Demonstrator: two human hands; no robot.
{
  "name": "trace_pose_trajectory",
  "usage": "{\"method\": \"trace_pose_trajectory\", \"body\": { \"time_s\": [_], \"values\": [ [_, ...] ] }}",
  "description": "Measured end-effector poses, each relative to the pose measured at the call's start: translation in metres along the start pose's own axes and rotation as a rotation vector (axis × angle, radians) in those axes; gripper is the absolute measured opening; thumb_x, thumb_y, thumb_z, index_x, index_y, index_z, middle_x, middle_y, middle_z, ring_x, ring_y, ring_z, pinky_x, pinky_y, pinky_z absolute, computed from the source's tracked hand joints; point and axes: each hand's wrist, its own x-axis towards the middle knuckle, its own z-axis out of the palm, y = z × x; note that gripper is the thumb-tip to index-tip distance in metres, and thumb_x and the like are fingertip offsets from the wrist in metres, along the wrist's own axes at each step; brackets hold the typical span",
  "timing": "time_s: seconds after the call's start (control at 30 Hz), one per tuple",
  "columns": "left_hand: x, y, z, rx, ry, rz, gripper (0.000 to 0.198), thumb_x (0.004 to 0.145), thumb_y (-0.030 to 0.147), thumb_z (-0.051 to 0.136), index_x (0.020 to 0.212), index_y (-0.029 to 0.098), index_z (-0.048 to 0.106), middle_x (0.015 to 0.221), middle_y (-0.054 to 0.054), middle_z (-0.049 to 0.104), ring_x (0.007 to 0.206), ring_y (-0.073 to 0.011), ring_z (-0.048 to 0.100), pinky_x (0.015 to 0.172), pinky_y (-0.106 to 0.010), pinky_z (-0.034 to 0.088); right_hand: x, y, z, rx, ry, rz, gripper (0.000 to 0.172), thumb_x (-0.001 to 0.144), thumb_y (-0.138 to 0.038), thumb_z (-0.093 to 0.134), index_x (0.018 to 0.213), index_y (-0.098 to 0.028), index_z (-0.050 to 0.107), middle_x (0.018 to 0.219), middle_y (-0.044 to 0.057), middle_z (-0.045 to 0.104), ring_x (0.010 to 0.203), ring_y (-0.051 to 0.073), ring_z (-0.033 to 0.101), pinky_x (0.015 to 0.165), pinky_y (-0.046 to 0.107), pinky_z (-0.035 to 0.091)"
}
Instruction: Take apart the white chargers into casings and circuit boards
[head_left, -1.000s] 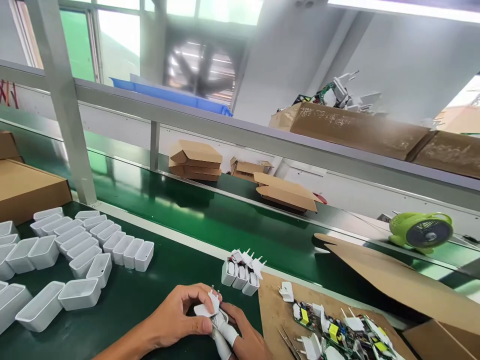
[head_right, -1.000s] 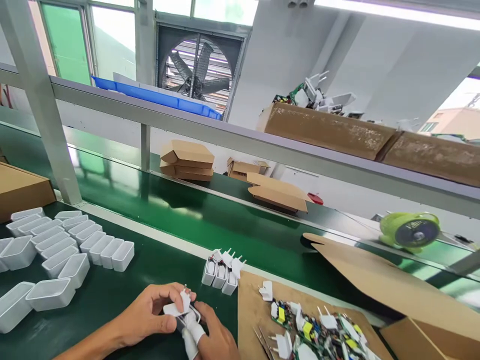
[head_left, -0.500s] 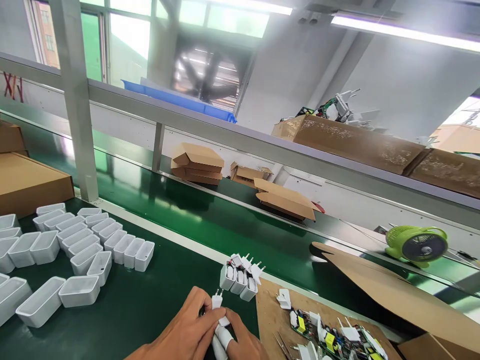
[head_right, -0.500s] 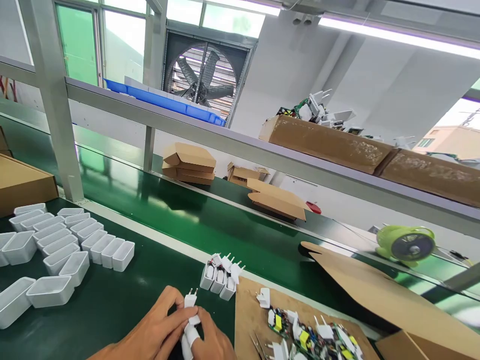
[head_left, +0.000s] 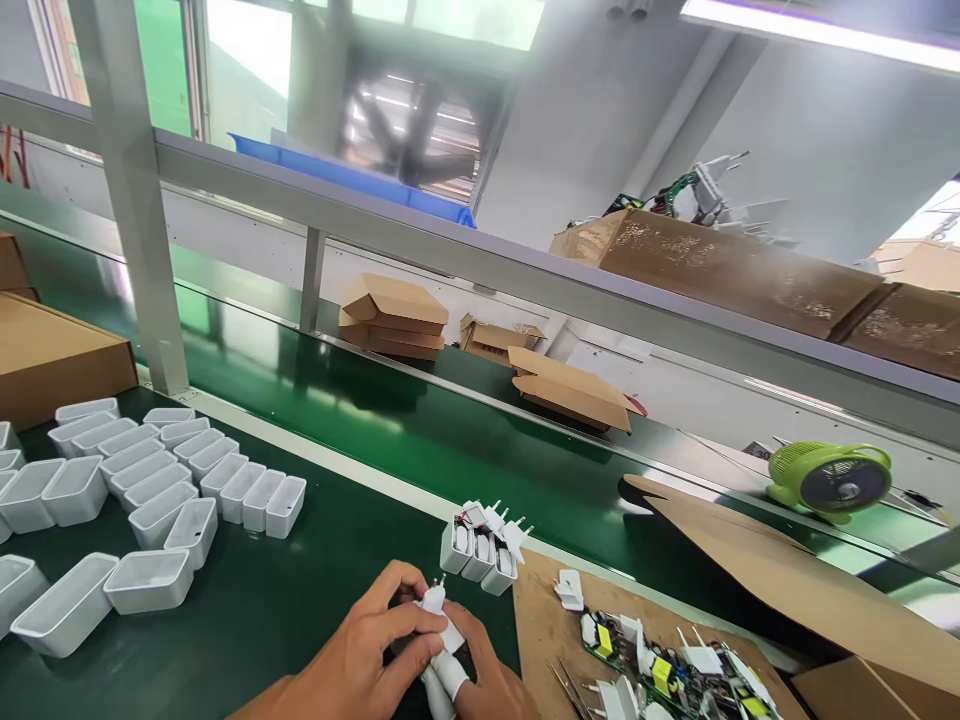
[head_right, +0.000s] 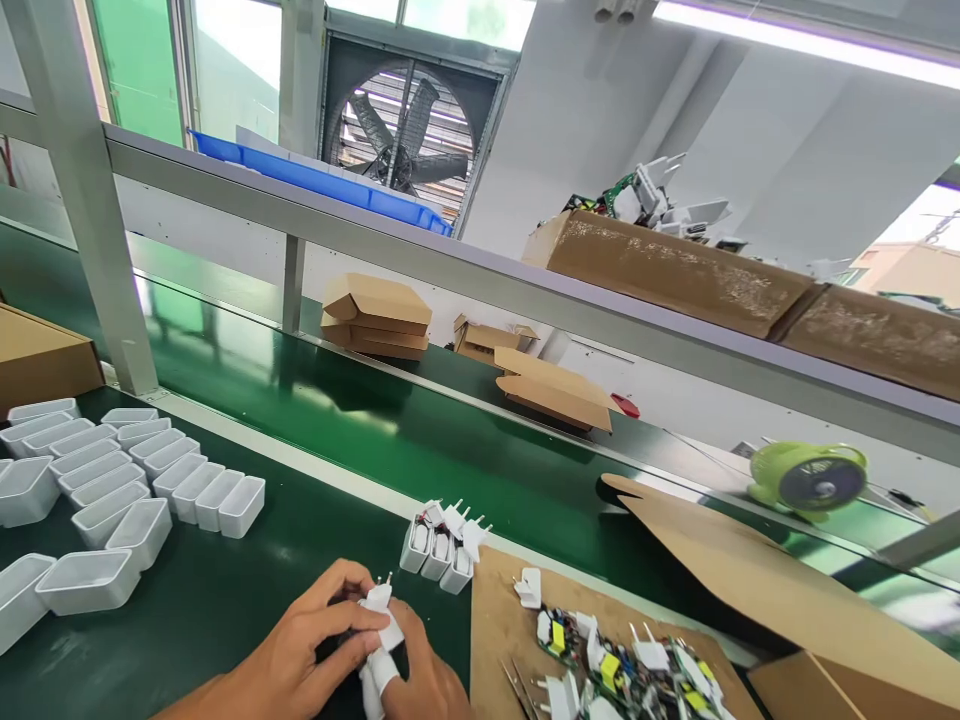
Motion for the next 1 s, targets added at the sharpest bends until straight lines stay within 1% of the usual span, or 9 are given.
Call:
{"method": "trace_pose_trajectory", "body": {
  "time_s": [0.07, 0.17, 0.27, 0.37, 0.47, 0.57, 0.77, 0.9, 1.0],
  "values": [
    [0.001, 0.003, 0.004, 0.040, 0.027, -0.008, 0.032, 0.107, 0.033, 0.047, 0.108, 0.025, 0.078, 0.107, -0.010, 0.057, 0.091, -0.0216, 0.064, 0.081, -0.034, 0.058, 0.000, 0.004, 0.002, 0.006, -0.025, -0.042, 0.055, 0.071, -0.004, 0.054, 0.119, -0.027, 0.069, 0.140, 0.008, 0.069, 0.078, 0.019, 0.079, 0.064, 0.023, 0.063],
    [0.001, 0.006, 0.001, 0.045, 0.019, 0.016, 0.031, 0.108, 0.029, 0.047, 0.122, 0.028, 0.074, 0.120, -0.011, 0.058, 0.107, -0.0237, 0.065, 0.093, -0.036, 0.058, 0.003, 0.008, -0.001, 0.042, -0.005, -0.134, 0.050, 0.071, -0.006, 0.052, 0.115, -0.022, 0.069, 0.134, 0.012, 0.071, 0.088, 0.022, 0.080, 0.072, 0.026, 0.066],
    [0.000, 0.006, -0.013, 0.066, 0.125, -0.003, 0.033, 0.108, 0.028, 0.049, 0.137, 0.031, 0.065, 0.136, -0.011, 0.056, 0.124, -0.0242, 0.062, 0.107, -0.038, 0.055, 0.007, 0.010, -0.012, 0.104, 0.129, -0.159, 0.049, 0.086, -0.009, 0.049, 0.129, -0.023, 0.065, 0.127, 0.011, 0.073, 0.091, 0.019, 0.079, 0.078, 0.023, 0.065],
    [0.001, 0.006, -0.026, 0.111, 0.243, -0.065, 0.029, 0.108, 0.028, 0.051, 0.133, 0.032, 0.065, 0.135, -0.009, 0.058, 0.125, -0.0232, 0.063, 0.106, -0.036, 0.056, 0.011, 0.009, -0.026, 0.144, 0.292, -0.130, 0.043, 0.097, -0.014, 0.053, 0.138, -0.025, 0.061, 0.130, 0.011, 0.071, 0.106, 0.020, 0.077, 0.088, 0.023, 0.064],
    [0.001, 0.005, -0.032, 0.128, 0.303, -0.095, 0.025, 0.108, 0.028, 0.051, 0.129, 0.031, 0.065, 0.131, -0.008, 0.061, 0.123, -0.0225, 0.065, 0.104, -0.036, 0.057, 0.016, 0.003, -0.034, 0.263, 0.215, -0.111, 0.043, 0.097, -0.012, 0.053, 0.138, -0.026, 0.061, 0.130, 0.011, 0.071, 0.111, 0.020, 0.076, 0.095, 0.025, 0.062],
    [0.001, 0.005, -0.029, 0.141, 0.277, -0.066, 0.026, 0.107, 0.025, 0.051, 0.129, 0.030, 0.065, 0.130, -0.008, 0.061, 0.122, -0.0223, 0.065, 0.104, -0.036, 0.057, 0.019, -0.005, -0.035, 0.388, 0.073, -0.098, 0.046, 0.096, -0.009, 0.051, 0.136, -0.029, 0.062, 0.125, 0.008, 0.072, 0.107, 0.019, 0.076, 0.095, 0.026, 0.062],
    [-0.005, 0.004, -0.022, 0.203, 0.120, 0.114, 0.033, 0.105, 0.018, 0.054, 0.133, 0.031, 0.067, 0.134, -0.010, 0.061, 0.111, -0.0215, 0.068, 0.097, -0.034, 0.061, 0.015, -0.007, -0.028, 0.429, 0.056, -0.073, 0.053, 0.093, -0.005, 0.051, 0.140, -0.029, 0.059, 0.131, 0.010, 0.067, 0.116, 0.021, 0.071, 0.100, 0.031, 0.061],
    [-0.007, 0.004, -0.023, 0.223, 0.120, 0.053, 0.032, 0.105, 0.022, 0.054, 0.134, 0.031, 0.066, 0.135, -0.010, 0.062, 0.120, -0.0237, 0.068, 0.101, -0.035, 0.060, 0.009, -0.004, -0.025, 0.391, 0.069, -0.022, 0.054, 0.091, -0.004, 0.048, 0.137, -0.030, 0.062, 0.132, 0.010, 0.065, 0.104, 0.021, 0.074, 0.090, 0.032, 0.064],
    [-0.008, 0.002, -0.024, 0.218, 0.147, -0.012, 0.033, 0.107, 0.024, 0.053, 0.137, 0.030, 0.064, 0.137, -0.010, 0.062, 0.126, -0.0249, 0.065, 0.106, -0.037, 0.059, 0.007, -0.004, -0.025, 0.423, 0.123, -0.010, 0.052, 0.092, -0.003, 0.047, 0.137, -0.027, 0.061, 0.136, 0.012, 0.062, 0.114, 0.022, 0.071, 0.098, 0.034, 0.062]
  ]
}}
